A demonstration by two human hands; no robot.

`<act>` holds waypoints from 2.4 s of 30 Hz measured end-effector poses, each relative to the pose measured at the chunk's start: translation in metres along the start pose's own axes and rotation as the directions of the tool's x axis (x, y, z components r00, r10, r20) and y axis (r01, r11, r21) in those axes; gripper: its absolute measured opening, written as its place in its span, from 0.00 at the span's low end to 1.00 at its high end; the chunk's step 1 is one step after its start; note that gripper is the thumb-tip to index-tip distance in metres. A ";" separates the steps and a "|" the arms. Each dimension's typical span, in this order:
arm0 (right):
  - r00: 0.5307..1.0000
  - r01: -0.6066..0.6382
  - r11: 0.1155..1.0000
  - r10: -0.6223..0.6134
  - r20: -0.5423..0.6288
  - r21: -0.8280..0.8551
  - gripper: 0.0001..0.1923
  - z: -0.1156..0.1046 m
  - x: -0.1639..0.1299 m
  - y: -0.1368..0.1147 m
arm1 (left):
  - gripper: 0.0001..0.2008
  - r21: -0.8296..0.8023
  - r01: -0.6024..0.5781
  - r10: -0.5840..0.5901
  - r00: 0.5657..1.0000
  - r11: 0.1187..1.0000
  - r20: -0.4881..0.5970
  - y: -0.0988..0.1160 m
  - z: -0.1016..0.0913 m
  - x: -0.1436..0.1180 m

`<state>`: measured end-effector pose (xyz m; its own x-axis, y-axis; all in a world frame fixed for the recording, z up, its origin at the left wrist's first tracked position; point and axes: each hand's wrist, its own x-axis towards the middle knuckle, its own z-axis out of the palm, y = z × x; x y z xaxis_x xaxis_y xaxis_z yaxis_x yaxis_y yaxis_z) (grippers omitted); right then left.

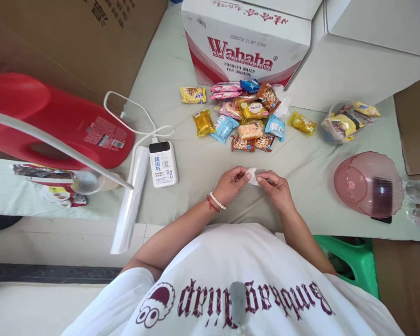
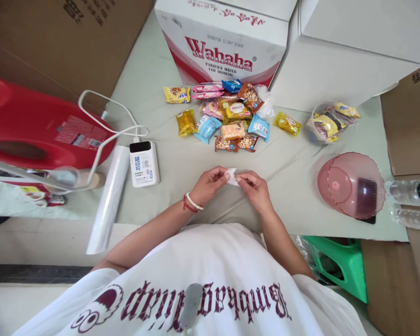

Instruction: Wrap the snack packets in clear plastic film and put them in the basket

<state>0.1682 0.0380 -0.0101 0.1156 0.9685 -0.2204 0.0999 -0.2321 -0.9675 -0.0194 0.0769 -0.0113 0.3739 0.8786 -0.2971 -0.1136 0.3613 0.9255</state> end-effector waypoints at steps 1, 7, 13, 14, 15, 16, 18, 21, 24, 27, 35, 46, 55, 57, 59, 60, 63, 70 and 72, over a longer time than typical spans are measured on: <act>1.000 -0.012 1.000 0.012 -0.005 0.010 0.11 0.002 0.000 -0.001 | 0.24 -0.006 -0.016 0.015 1.000 1.000 -0.024 -0.001 0.001 0.001; 0.970 -0.200 0.933 0.231 -0.072 0.298 0.18 -0.012 0.007 -0.005 | 0.24 -0.143 0.097 -0.103 0.994 0.985 -0.036 -0.004 -0.025 0.000; 0.941 -0.250 0.872 0.321 -0.105 0.421 0.23 -0.031 0.008 -0.016 | 0.18 0.110 0.040 -0.016 0.978 0.993 -0.210 0.003 -0.056 -0.010; 0.939 -0.254 0.866 0.327 -0.103 0.432 0.23 -0.030 0.008 -0.019 | 0.17 0.156 0.007 0.028 0.976 0.988 -0.218 0.006 -0.053 -0.012; 0.940 -0.259 0.860 0.329 -0.090 0.440 0.23 -0.029 0.008 -0.023 | 0.16 0.188 -0.030 0.067 0.978 0.982 -0.196 0.009 -0.048 -0.014; 0.943 -0.263 0.855 0.326 -0.067 0.446 0.22 -0.027 0.007 -0.027 | 0.16 0.206 -0.069 0.101 0.984 0.976 -0.150 0.012 -0.039 -0.016; 0.954 -0.264 0.847 0.301 -0.007 0.461 0.20 -0.020 0.005 -0.034 | 0.19 0.204 -0.134 0.144 0.989 0.970 -0.034 0.016 -0.017 -0.016; 0.967 -0.245 0.828 0.247 0.064 0.505 0.19 -0.010 0.001 -0.044 | 0.38 0.112 -0.173 0.167 0.984 0.979 0.064 0.013 0.019 -0.005; 0.974 -0.223 0.799 0.209 0.090 0.558 0.18 -0.005 -0.003 -0.050 | 0.40 -0.131 -0.108 0.134 0.968 0.985 0.211 0.002 0.040 0.012; 0.978 -0.200 0.782 0.194 0.075 0.590 0.16 -0.012 -0.006 -0.053 | 0.30 -0.296 -0.045 0.108 0.973 0.954 0.201 -0.010 0.041 0.023; 0.970 -0.103 0.770 0.219 -0.109 0.630 0.18 -0.052 0.002 -0.044 | 0.20 -0.064 -0.010 0.009 1.000 0.998 -0.028 -0.004 -0.030 0.003; 0.938 -0.169 0.808 0.307 -0.159 0.564 0.19 -0.065 0.022 -0.036 | 0.08 0.715 -0.191 0.378 0.919 0.672 -0.110 0.016 -0.069 -0.058; 0.967 -0.082 0.848 0.195 -0.165 0.524 0.16 -0.068 0.043 -0.051 | 0.12 0.840 -0.406 0.267 0.907 0.359 0.325 -0.014 -0.002 0.012; 0.966 -0.058 0.865 0.175 -0.192 0.498 0.16 -0.078 0.047 -0.046 | 0.11 0.825 -0.391 0.266 0.915 0.407 0.303 -0.020 -0.008 0.019; 0.949 -0.024 0.896 0.159 -0.271 0.442 0.19 -0.083 0.046 -0.039 | 0.11 0.818 -0.380 0.292 0.917 0.432 0.271 -0.023 -0.015 0.020; 0.931 0.005 0.919 0.140 -0.338 0.394 0.21 -0.082 0.042 -0.035 | 0.11 0.821 -0.360 0.303 0.922 0.442 0.241 -0.024 -0.017 0.020; 0.896 -0.021 0.973 0.121 -0.428 0.232 0.21 -0.064 0.021 -0.023 | 0.10 0.820 -0.291 0.341 0.932 0.493 0.126 -0.026 -0.016 0.018; 0.943 -0.328 0.930 0.331 0.006 0.164 0.28 0.012 -0.002 -0.006 | 0.06 0.738 -0.361 0.462 0.884 0.570 0.076 -0.027 0.000 0.012; 0.951 -0.294 0.932 0.308 -0.034 0.212 0.26 0.017 0.005 -0.005 | 0.05 0.677 -0.344 0.505 0.862 0.651 -0.048 -0.027 -0.005 0.013</act>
<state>0.1517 0.0450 -0.0086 0.1745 0.8464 -0.5031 -0.1506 -0.4820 -0.8631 -0.0163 0.0796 -0.0415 0.2210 0.9545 0.2001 0.4210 -0.2784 0.8633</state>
